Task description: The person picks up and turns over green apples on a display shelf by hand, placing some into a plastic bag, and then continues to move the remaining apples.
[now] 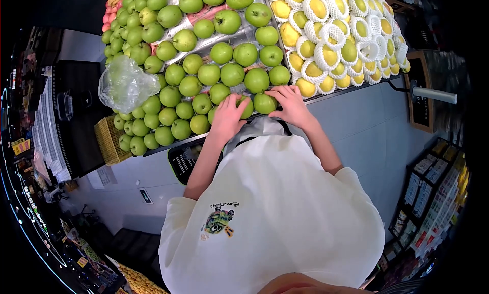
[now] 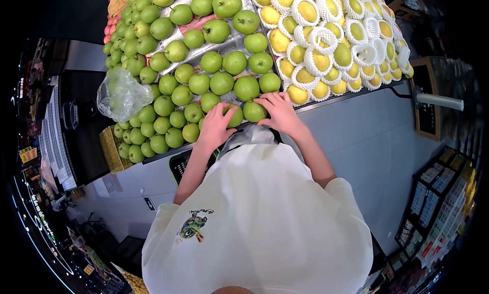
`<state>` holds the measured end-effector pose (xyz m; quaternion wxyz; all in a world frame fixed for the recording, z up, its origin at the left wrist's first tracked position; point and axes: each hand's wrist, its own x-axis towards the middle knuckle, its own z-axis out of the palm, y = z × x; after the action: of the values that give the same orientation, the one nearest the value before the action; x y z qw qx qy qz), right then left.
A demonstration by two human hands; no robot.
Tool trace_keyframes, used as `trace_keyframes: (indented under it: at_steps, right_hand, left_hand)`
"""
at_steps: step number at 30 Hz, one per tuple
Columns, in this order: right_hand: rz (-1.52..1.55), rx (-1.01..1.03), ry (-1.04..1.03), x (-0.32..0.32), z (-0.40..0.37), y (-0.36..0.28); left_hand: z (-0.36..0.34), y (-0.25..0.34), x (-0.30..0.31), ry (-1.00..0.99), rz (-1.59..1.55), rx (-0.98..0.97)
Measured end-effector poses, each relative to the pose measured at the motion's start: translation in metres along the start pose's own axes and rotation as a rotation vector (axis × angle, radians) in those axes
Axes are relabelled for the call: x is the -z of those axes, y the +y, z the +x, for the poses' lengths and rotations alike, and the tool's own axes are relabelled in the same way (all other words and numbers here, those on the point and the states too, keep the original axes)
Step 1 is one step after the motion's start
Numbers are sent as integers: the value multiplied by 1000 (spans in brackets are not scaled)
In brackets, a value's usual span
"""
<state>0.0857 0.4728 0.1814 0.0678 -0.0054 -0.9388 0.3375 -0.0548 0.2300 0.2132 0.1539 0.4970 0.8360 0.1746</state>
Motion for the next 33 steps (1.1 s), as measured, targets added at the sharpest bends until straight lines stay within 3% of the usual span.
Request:
trace_keyframes:
  at_steps: [33]
  right_hand:
    - [9, -78, -14, 5, 5, -13]
  left_hand:
    - [12, 6, -17, 119, 0, 40]
